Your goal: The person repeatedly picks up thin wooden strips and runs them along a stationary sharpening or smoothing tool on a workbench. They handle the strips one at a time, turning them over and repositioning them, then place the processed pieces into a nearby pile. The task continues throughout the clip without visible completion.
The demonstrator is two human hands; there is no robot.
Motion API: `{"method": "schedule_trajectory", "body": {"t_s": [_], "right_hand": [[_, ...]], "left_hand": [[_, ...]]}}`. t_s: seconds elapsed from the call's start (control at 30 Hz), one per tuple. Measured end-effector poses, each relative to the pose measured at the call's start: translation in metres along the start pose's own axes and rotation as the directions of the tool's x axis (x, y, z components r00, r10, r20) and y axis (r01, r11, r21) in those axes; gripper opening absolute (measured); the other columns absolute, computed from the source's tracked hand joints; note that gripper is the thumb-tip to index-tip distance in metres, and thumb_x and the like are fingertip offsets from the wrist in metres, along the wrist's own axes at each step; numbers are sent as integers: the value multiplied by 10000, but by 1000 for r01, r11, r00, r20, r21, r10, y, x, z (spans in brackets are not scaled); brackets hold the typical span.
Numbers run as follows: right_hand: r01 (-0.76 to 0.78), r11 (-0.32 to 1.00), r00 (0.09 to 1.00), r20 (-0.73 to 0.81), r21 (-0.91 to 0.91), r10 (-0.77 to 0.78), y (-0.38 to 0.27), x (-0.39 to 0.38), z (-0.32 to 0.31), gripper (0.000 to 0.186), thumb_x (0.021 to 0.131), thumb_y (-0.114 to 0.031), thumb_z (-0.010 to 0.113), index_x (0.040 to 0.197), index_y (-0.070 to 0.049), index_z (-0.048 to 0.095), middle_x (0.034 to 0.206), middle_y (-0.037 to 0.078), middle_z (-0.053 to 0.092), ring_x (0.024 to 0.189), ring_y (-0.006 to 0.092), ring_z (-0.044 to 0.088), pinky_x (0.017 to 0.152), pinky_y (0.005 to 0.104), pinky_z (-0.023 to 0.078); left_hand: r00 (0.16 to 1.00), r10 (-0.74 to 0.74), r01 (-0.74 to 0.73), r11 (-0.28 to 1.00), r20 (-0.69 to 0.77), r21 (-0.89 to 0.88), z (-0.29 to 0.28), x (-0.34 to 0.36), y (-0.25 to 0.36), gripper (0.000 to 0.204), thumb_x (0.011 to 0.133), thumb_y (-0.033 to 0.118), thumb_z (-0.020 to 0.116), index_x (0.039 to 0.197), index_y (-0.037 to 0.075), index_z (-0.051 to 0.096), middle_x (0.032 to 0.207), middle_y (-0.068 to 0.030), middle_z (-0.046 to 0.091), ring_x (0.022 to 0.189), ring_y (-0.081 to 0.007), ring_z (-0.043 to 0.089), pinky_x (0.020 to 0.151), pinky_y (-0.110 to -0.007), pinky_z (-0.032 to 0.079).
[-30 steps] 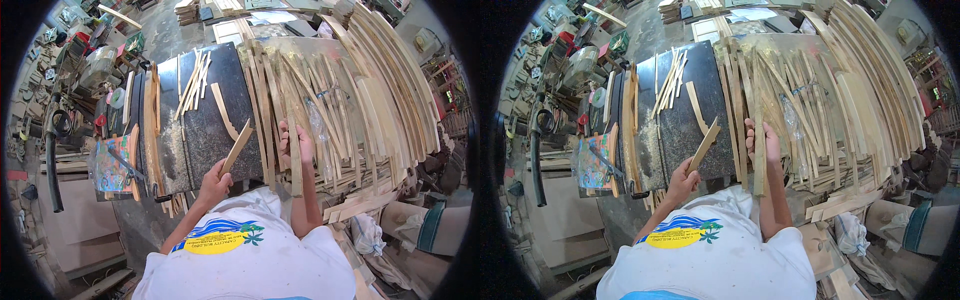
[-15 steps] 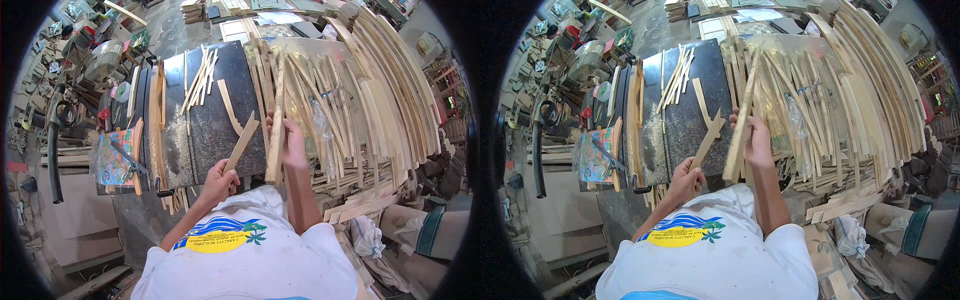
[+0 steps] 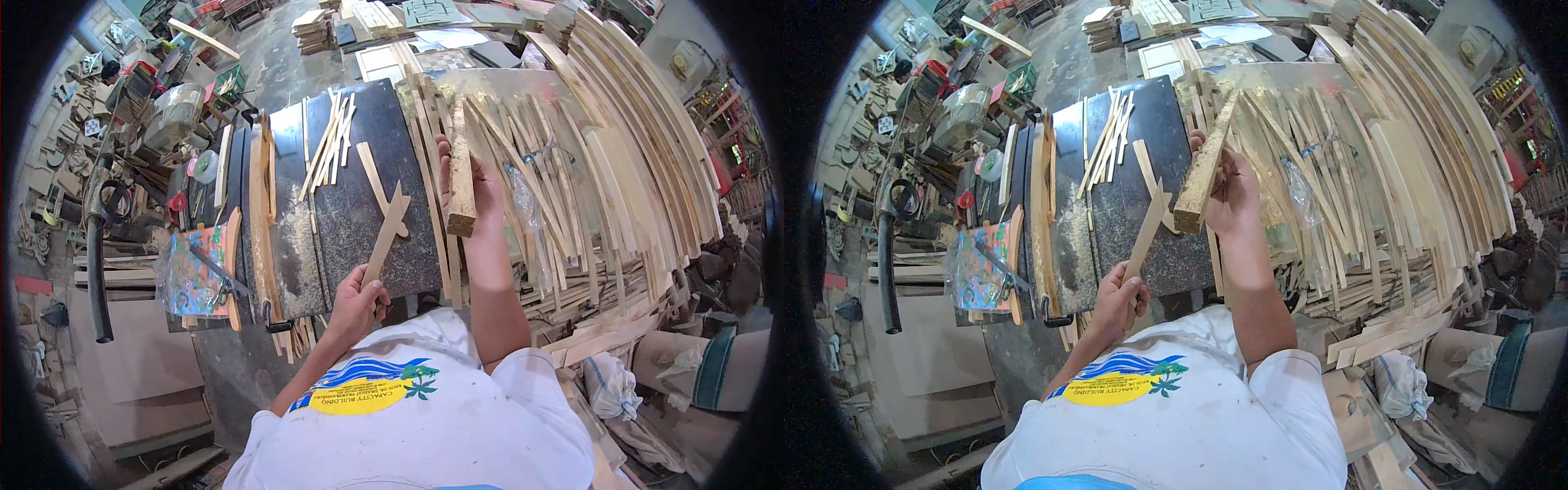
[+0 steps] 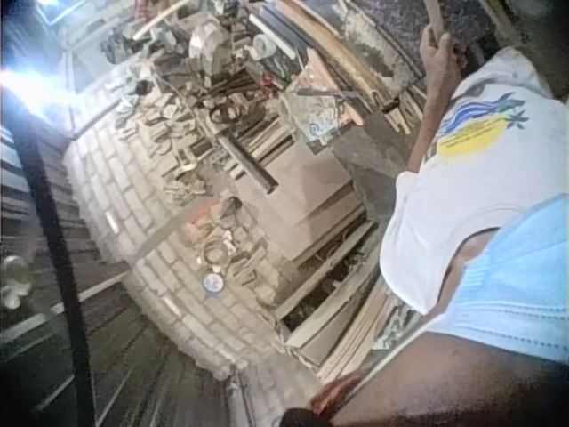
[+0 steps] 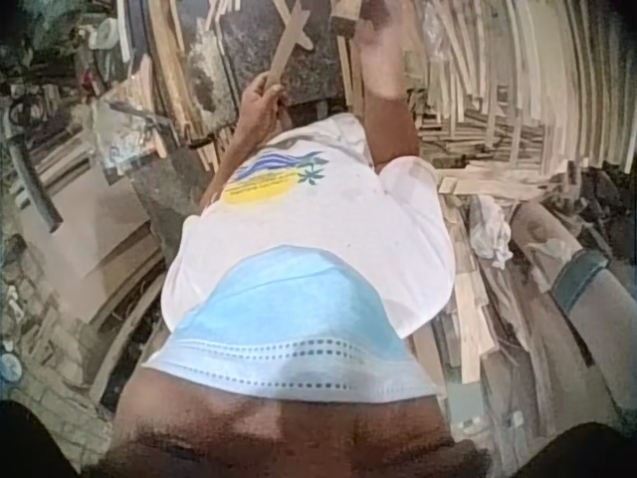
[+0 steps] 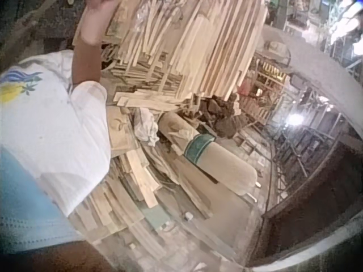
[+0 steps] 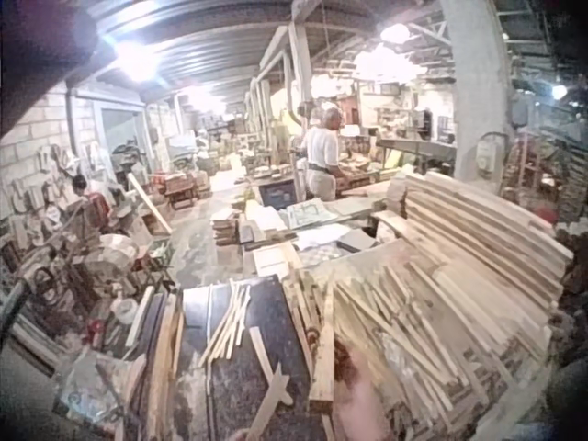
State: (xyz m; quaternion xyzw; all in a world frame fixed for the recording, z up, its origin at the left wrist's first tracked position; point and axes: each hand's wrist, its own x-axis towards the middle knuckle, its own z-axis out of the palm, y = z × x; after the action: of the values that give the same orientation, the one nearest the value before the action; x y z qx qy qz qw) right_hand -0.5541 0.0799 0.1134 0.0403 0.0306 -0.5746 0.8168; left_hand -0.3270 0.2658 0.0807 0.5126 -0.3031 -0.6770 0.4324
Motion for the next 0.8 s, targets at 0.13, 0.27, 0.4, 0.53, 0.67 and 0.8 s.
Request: {"method": "schedule_trajectory", "body": {"t_s": [0.13,0.27,0.4,0.53,0.67,0.8], "right_hand": [[-109,989,973,212,102,85,-7,3,-10,378,1068,-70,479,1353,177,504,1331,276,643,1183,325,706,976,383,663],[39,998,997,-61,-47,-42,0,-5,4,378,1070,-167,536,1313,119,576,1067,175,723,911,238,756,813,321,672],[17,938,974,-205,-346,-93,-9,-20,-13,428,1048,-197,591,1392,55,555,1071,131,718,883,185,730,764,297,644],[-46,580,951,-213,-814,-224,-30,-54,-57,490,1024,-182,610,1472,-4,523,1099,112,725,902,141,716,735,280,611],[-184,-262,914,-68,-947,-399,-86,-80,-158,491,985,-166,605,1445,-1,561,1138,128,730,897,265,713,832,424,587],[-370,-757,874,75,-539,-480,-99,-105,-167,406,946,-219,660,1294,-9,652,1196,190,699,1039,409,675,946,519,540]], "left_hand": [[1000,-8,8,1000,-8,11,-1,3,-1,337,1059,111,562,1383,31,516,815,-61,649,619,-125,597,534,-279,497],[1000,-24,25,999,-13,38,3,2,3,322,1070,139,563,1373,39,517,818,-45,633,637,-118,583,538,-281,489],[1000,-16,16,999,0,28,2,3,2,319,1061,129,563,1362,33,520,822,-53,635,630,-117,578,544,-280,493],[998,-32,32,999,-49,11,-3,1,6,313,1035,115,574,1332,25,526,817,-69,643,601,-120,577,542,-280,495],[997,-42,41,999,-72,-11,-12,3,0,320,1020,104,567,1327,24,530,813,-69,641,590,-118,572,532,-270,489],[993,-66,67,998,-99,5,-20,1,-9,307,1047,118,562,1343,37,540,787,-55,642,567,-114,569,504,-267,470]]}}
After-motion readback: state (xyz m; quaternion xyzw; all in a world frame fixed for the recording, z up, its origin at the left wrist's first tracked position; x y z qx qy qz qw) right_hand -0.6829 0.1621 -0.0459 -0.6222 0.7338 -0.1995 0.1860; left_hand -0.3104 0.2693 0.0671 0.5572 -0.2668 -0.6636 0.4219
